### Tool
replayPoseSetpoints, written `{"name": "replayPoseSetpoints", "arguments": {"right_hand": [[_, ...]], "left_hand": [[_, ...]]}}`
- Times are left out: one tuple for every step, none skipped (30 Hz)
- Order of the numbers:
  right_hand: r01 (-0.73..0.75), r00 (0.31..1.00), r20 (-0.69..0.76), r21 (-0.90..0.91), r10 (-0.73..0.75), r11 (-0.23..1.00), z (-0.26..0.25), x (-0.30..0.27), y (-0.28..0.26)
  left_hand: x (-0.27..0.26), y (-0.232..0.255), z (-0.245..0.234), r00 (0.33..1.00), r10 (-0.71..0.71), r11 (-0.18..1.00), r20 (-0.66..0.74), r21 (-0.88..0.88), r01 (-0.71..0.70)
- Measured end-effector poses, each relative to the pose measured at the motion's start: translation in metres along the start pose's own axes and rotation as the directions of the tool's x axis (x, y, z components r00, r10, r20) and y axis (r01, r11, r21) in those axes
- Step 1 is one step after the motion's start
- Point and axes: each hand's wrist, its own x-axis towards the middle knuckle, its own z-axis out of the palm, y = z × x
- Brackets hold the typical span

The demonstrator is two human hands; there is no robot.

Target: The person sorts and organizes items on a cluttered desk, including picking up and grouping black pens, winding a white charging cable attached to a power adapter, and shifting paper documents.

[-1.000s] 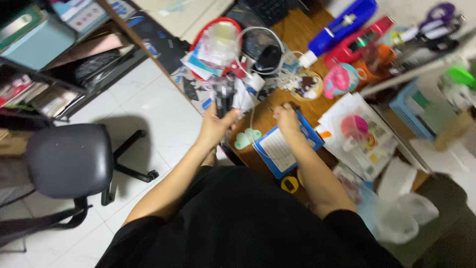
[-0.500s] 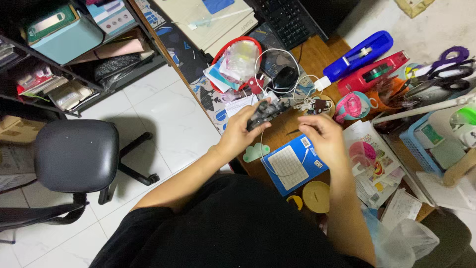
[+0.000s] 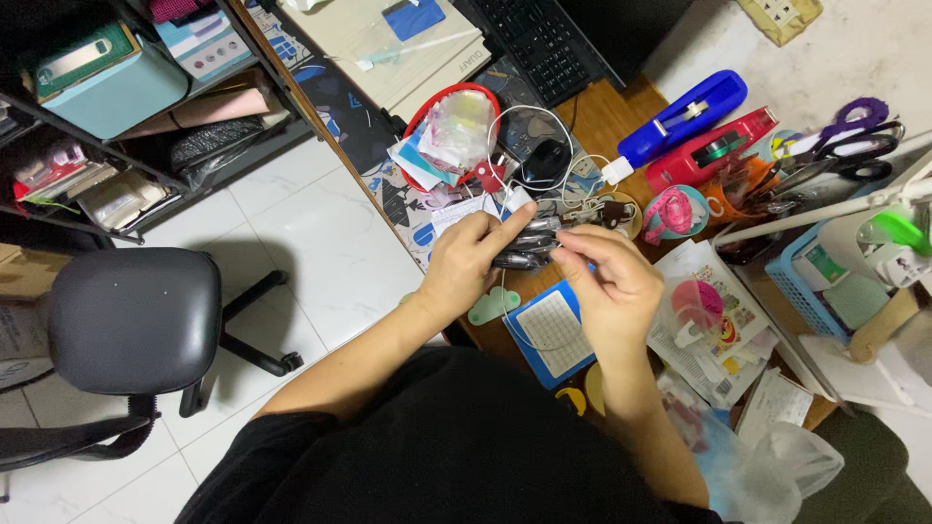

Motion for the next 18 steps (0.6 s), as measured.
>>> {"name": "replayPoseSetpoints", "arguments": {"right_hand": [[0.02,1.0,0.006,0.006,-0.02,1.0,0.001,0.0,0.0],[0.039,0.999,0.011,0.01,-0.039,0.999,0.002,0.0,0.0],[0.058,0.998,0.016,0.015,-0.059,0.998,0.002,0.0,0.001],[0.044,0.998,0.034,0.001,-0.044,0.999,0.001,-0.001,0.002],[0.029,0.998,0.052,-0.014,-0.028,0.999,-0.001,-0.001,0.004],[0.014,0.998,0.069,-0.03,-0.012,0.999,-0.004,-0.002,0.007],[-0.046,0.991,0.127,0.07,0.037,0.996,-0.01,0.0,0.012],[-0.112,0.979,0.189,0.167,0.08,0.98,-0.018,0.005,0.019],[-0.182,0.96,0.253,0.258,0.116,0.949,-0.026,0.01,0.025],[-0.224,0.944,0.302,0.294,0.133,0.929,-0.037,0.015,0.031],[-0.267,0.925,0.35,0.328,0.146,0.906,-0.047,0.021,0.036],[-0.31,0.904,0.398,0.357,0.157,0.881,-0.054,0.024,0.041],[-0.308,0.898,0.422,0.396,0.126,0.865,-0.057,0.023,0.045],[-0.306,0.89,0.447,0.435,0.092,0.847,-0.06,0.024,0.048],[-0.306,0.88,0.471,0.473,0.057,0.826,-0.061,0.025,0.051],[-0.319,0.882,0.469,0.515,0.05,0.796,-0.061,0.025,0.054],[-0.33,0.883,0.467,0.555,0.043,0.763,-0.058,0.025,0.056],[-0.34,0.885,0.464,0.595,0.034,0.728,-0.057,0.025,0.058]], "left_hand": [[0.001,0.0,0.0,1.0,-0.003,1.0,0.009,0.018,0.003],[0.001,0.001,-0.001,1.0,-0.006,0.999,0.019,0.036,0.005],[0.001,0.002,-0.001,1.0,-0.008,0.999,0.029,0.053,0.007],[0.002,0.006,-0.001,0.995,-0.069,0.998,0.068,0.016,0.068],[0.002,0.011,-0.001,0.986,-0.127,0.991,0.109,-0.019,0.13],[0.002,0.015,-0.001,0.971,-0.183,0.98,0.153,-0.053,0.193],[0.002,0.018,-0.001,0.985,-0.131,0.972,0.112,-0.181,0.15],[0.001,0.02,-0.001,0.994,-0.084,0.947,0.067,-0.305,0.1],[-0.001,0.021,0.0,0.999,-0.042,0.905,0.016,-0.423,0.045],[-0.003,0.02,0.001,0.983,-0.104,0.822,0.15,-0.544,0.17],[-0.006,0.019,0.002,0.946,-0.141,0.713,0.29,-0.634,0.301],[-0.009,0.02,0.004,0.891,-0.153,0.582,0.428,-0.69,0.432],[-0.012,0.022,0.006,0.805,-0.201,0.359,0.559,-0.722,0.591],[-0.014,0.024,0.008,0.699,-0.211,0.114,0.683,-0.693,0.712],[-0.014,0.025,0.008,0.582,-0.178,-0.136,0.793,-0.606,0.784],[-0.013,0.026,0.008,0.541,-0.185,-0.268,0.82,-0.572,0.775],[-0.012,0.027,0.007,0.499,-0.185,-0.394,0.846,-0.529,0.751],[-0.01,0.028,0.006,0.457,-0.178,-0.513,0.871,-0.479,0.713]]}}
